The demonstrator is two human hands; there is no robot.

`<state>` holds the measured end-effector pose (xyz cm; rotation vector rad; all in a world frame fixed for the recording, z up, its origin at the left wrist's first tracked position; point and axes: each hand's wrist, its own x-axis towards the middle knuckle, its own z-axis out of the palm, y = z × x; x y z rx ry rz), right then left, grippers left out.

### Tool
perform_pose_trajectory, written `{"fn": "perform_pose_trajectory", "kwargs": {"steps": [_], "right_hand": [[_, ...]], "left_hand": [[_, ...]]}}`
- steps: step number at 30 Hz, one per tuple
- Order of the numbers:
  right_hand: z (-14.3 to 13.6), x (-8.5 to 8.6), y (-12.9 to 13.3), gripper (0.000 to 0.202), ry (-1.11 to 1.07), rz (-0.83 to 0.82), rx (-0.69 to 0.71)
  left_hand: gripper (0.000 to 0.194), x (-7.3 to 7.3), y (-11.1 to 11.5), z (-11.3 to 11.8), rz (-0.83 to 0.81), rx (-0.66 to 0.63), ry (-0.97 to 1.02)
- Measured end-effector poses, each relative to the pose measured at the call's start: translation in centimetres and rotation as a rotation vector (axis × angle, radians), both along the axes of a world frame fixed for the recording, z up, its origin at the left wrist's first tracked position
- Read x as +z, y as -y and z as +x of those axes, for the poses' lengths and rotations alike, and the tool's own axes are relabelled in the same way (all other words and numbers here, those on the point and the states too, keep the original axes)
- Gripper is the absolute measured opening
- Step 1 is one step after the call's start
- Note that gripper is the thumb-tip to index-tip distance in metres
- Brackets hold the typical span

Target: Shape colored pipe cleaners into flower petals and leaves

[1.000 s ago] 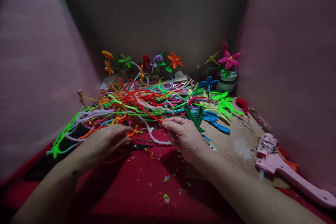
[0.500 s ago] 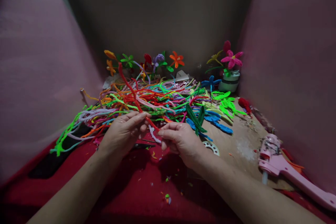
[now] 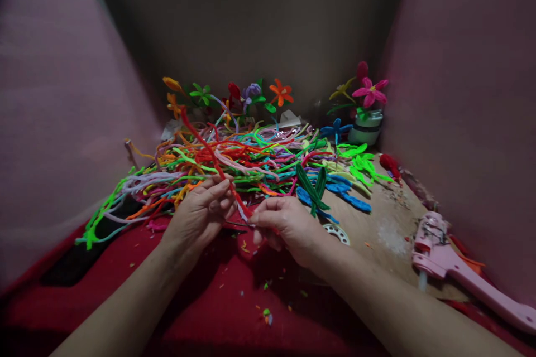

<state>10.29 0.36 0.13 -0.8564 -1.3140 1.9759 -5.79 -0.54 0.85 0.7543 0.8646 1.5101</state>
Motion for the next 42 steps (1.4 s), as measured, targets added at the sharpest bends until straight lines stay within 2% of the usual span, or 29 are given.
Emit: {"fn": "perform_pose_trajectory", "kwargs": {"steps": [5, 10, 15, 19, 25, 29, 37, 42], "right_hand": [[-0.1, 0.2, 0.3, 0.018, -0.137, -0.055, 0.097], [-0.3, -0.4, 0.2, 0.015, -0.226, -0.091, 0.003], [-0.4, -0.5, 0.2, 0.015, -0.198, -0.090, -0.092], [-0.4, -0.2, 0.2, 0.013, -0.137, -0.068, -0.133], [-0.4, -0.1, 0.2, 0.012, -0.139, -0.012, -0.113], [-0.3, -0.2, 0.3, 0.012, -0.155, -0.018, -0.086], [-0.5, -0.3, 0.1, 0.011, -0.121, -0.021, -0.099], [-0.5, -0.4, 0.1, 0.017, -0.128, -0.032, -0.083]], "left_hand": [[0.019, -0.3, 0.3, 0.2, -0.079, -0.110, -0.040], [0.017, -0.5, 0.8, 0.7, -0.099, -0.203, -0.103], [0.012, -0.3, 0.9, 1.0, -0.075, -0.192, -0.122], [0.011, -0.1, 1.0, 1.1, -0.100, -0.187, -0.083], [0.013, -0.1, 1.0, 0.8, -0.193, -0.282, 0.051], [0.009, 0.0, 0.9, 0.7, -0.158, -0.322, 0.053], [0.017, 0.0, 0.5, 0.7, -0.097, -0.278, -0.062], [0.012, -0.3, 0.3, 0.6, -0.040, -0.315, -0.097]]}}
